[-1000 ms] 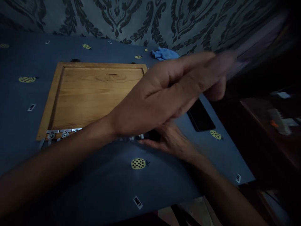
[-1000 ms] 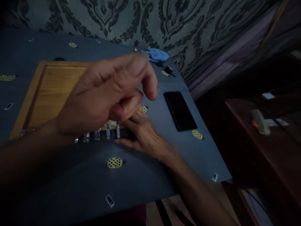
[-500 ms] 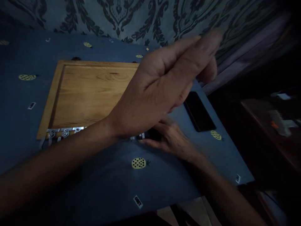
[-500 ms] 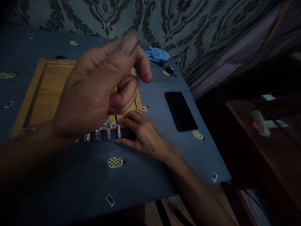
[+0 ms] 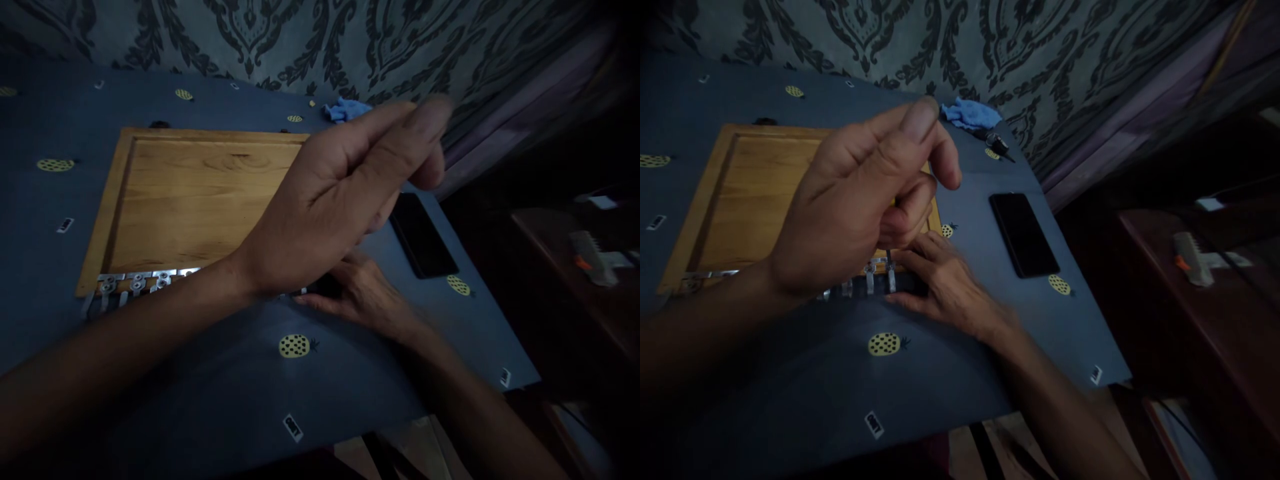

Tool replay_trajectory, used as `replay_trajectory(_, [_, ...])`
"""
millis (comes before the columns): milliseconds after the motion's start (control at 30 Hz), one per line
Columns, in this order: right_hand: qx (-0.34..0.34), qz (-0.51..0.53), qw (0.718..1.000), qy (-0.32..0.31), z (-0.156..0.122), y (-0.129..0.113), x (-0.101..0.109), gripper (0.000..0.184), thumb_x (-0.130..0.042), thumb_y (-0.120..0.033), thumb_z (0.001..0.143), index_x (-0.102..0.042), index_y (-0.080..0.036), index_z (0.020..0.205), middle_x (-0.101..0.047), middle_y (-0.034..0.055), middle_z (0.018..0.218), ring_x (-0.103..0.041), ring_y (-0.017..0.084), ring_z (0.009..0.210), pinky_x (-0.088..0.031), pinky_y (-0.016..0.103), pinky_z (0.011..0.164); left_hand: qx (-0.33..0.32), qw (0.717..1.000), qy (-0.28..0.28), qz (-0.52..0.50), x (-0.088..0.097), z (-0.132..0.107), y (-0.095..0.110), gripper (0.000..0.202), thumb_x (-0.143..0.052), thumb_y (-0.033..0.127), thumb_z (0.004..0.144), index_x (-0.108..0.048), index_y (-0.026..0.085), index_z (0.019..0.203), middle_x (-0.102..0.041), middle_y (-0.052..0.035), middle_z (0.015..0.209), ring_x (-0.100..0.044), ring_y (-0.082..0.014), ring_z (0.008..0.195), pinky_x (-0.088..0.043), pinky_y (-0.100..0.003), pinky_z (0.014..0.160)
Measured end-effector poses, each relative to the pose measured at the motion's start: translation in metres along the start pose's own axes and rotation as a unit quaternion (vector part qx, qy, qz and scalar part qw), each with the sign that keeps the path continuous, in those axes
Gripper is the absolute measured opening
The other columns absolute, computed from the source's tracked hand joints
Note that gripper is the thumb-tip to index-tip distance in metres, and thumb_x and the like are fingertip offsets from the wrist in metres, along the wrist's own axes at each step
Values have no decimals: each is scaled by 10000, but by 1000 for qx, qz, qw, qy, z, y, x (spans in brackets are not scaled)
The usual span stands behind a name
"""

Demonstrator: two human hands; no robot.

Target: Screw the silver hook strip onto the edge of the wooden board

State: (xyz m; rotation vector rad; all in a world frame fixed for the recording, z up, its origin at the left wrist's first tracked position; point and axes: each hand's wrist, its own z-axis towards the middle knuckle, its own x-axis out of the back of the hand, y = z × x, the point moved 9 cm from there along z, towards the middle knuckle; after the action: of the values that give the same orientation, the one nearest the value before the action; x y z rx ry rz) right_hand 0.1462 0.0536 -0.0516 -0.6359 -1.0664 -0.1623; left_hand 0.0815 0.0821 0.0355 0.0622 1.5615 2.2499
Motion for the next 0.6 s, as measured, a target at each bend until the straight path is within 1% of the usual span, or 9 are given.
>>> replay_trajectory(67, [3,4,1000,1,0,0,0,434,-564,-547,940,-669,-164,1113,-669,106,949,-627,270,881,-542,449,790,-8,1000,7,2,-1,-1,2,610,-106,444,989,-515,103,691,-328,111,482,-304,58,418,-304,-104,505])
replay_trajectory(133, [1,10,1000,-4,-1,0,-1,418,-574,-536,938,-666,-168,1112,-668,101,936,-630,267,866,-543,447,784,-3,1000,11,3,-1,-1,2,582,-147,446,997,-510,117,683,-327,111,475,-295,50,403,-309,-110,491])
replay_trajectory(200, [-3,14,1000,-3,-1,2,-2,415,-571,-545,936,-661,-183,1120,-668,92,926,-632,263,847,-545,445,770,23,1000,1,2,-2,-2,-3,540,-199,443,1005,-507,133,688,-325,109,476,-301,33,396,-317,-125,474])
replay_trajectory(233, [-3,15,1000,0,-1,3,-2,422,-563,-556,937,-659,-192,1125,-668,90,928,-632,264,842,-547,447,764,14,1000,-6,-9,-3,-2,-2,529,-203,440,1007,-502,139,690,-324,107,485,-300,28,397,-315,-127,463])
replay_trajectory(333, [-2,8,1000,7,-1,3,-1,462,-520,-593,943,-656,-201,1146,-670,101,971,-632,279,877,-547,467,780,-4,998,-54,-36,-7,-2,-1,503,-190,417,1014,-500,151,721,-339,94,530,-312,12,426,-308,-131,442])
replay_trajectory(433, [-3,1,1000,5,-1,4,-1,480,-512,-596,945,-660,-190,1152,-670,124,1046,-626,300,964,-541,486,827,11,993,-103,-49,-13,-3,-5,487,-191,397,1019,-502,148,741,-358,91,562,-297,14,431,-319,-131,456])
replay_trajectory(533, [0,0,1000,-1,-1,4,-2,472,-544,-569,941,-662,-174,1171,-669,136,1074,-623,304,997,-534,489,854,27,990,-120,-69,-16,-2,-5,487,-212,394,1017,-509,131,735,-441,81,647,-288,42,422,-313,-127,464])
replay_trajectory(600, [0,4,1000,-11,-2,5,-3,466,-570,-552,935,-661,-167,1182,-674,133,1059,-626,299,993,-532,487,863,44,986,-134,-84,-17,-1,-5,431,-275,346,1015,-521,125,738,-493,66,712,-310,49,418,-289,-130,445])
